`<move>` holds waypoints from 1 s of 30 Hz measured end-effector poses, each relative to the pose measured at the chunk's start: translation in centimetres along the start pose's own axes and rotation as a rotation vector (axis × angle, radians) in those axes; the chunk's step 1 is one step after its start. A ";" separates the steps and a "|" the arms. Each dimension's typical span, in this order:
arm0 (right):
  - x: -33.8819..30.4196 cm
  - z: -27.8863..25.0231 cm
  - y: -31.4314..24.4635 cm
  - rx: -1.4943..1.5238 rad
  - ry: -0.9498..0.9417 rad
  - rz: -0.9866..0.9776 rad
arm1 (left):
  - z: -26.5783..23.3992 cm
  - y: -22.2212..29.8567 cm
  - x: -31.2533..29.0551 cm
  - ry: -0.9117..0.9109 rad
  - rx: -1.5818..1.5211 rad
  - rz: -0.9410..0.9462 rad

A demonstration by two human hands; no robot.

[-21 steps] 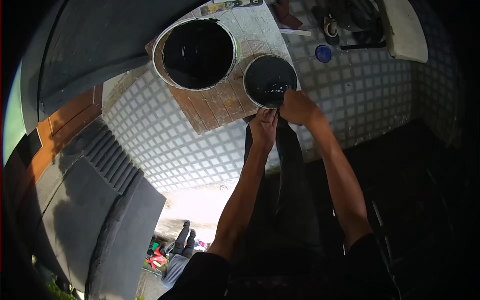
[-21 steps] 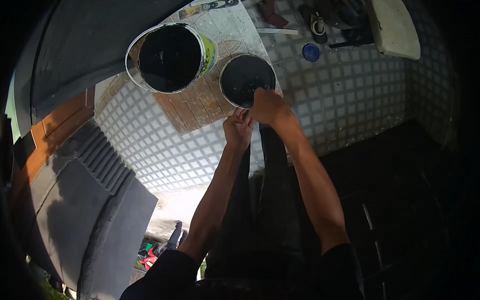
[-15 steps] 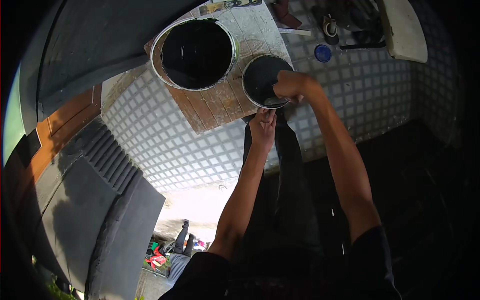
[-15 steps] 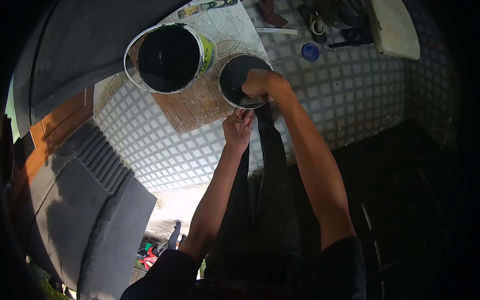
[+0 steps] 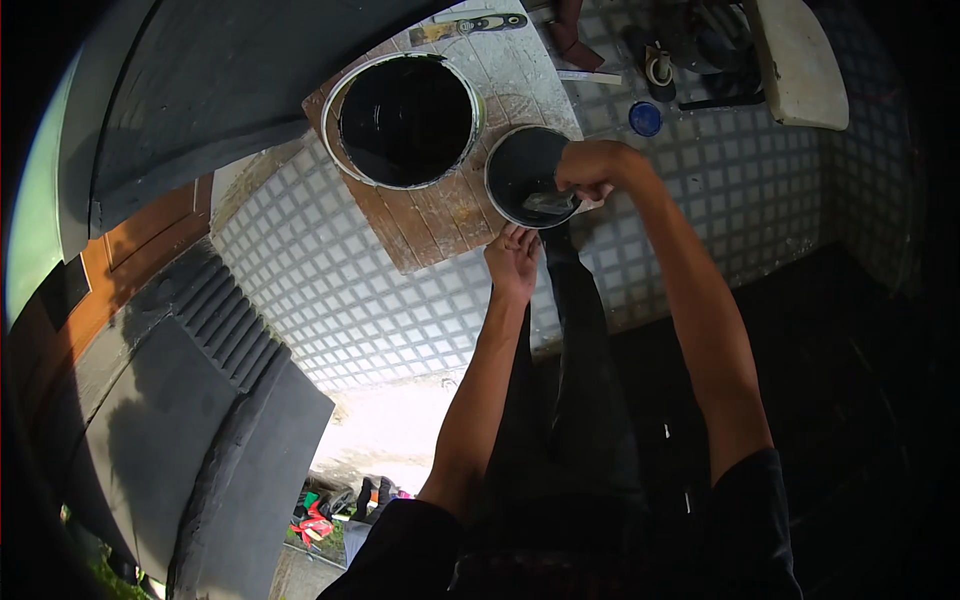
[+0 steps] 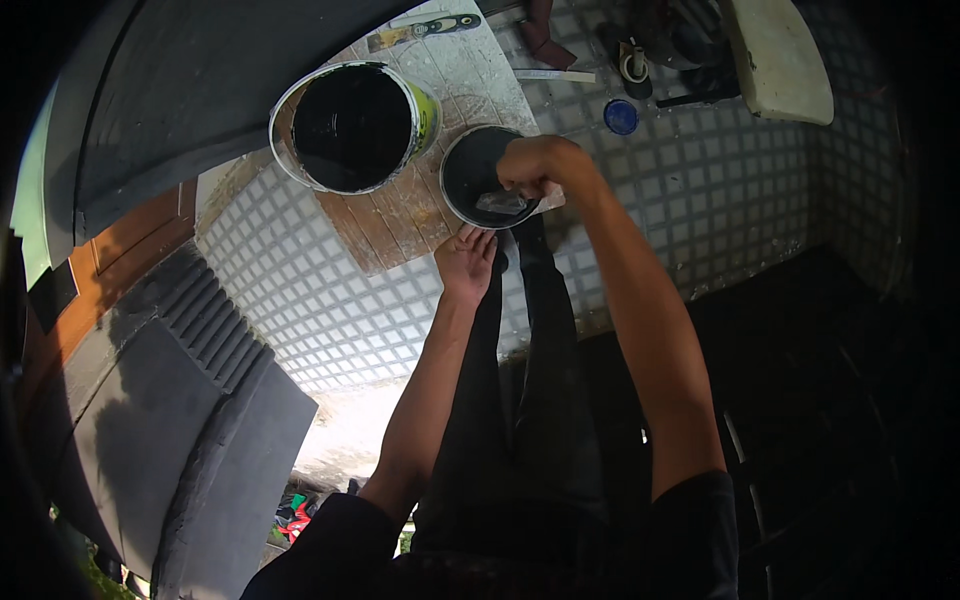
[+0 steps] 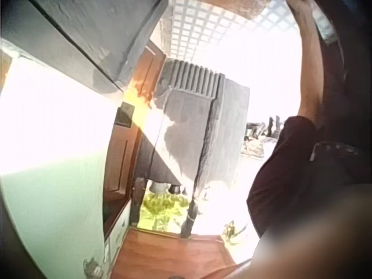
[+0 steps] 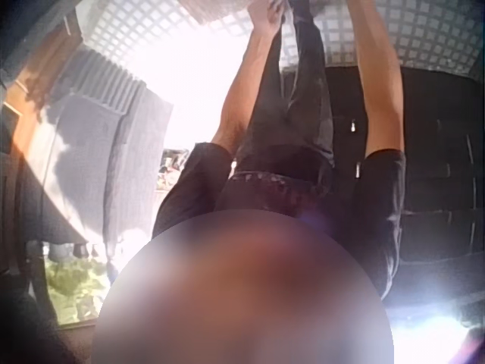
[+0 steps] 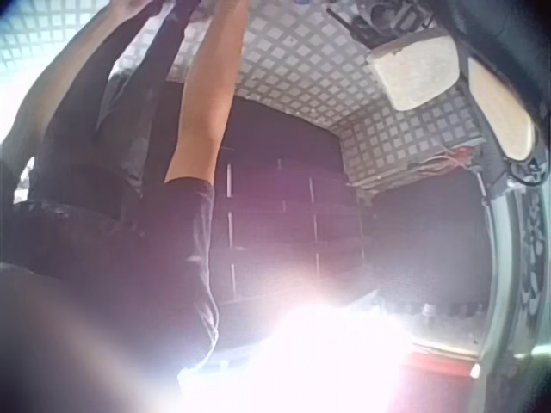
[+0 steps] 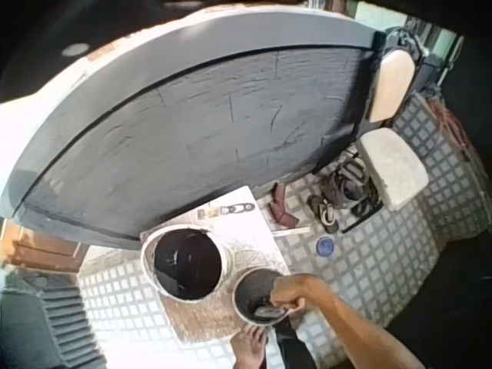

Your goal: Apply black paint to the slats of a fence using a brush.

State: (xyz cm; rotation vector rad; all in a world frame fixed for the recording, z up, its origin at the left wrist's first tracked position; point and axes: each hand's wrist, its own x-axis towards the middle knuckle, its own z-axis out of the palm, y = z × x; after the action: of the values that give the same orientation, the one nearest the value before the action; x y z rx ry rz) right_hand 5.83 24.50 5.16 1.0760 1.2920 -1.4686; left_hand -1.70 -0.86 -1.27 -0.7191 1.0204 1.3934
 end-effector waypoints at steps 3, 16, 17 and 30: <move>-2.8 1.7 3.9 0.243 0.105 -0.262 | 2.0 1.3 -0.5 0.119 0.089 -0.043; -6.7 24.6 21.4 1.283 0.569 -0.519 | -2.6 6.7 2.6 0.141 0.564 -0.027; -6.2 27.0 21.9 1.381 0.607 -0.512 | -4.9 8.5 2.5 0.164 0.760 0.001; -7.8 53.9 33.8 2.121 0.903 0.096 | -8.0 16.5 -9.8 -0.089 1.979 -0.275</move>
State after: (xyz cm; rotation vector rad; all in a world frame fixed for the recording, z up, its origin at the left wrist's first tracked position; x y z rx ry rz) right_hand 37.51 -31.09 9.29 3.1929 -0.5981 -2.0776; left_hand -18.06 -10.83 6.76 0.6751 1.5325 -0.2231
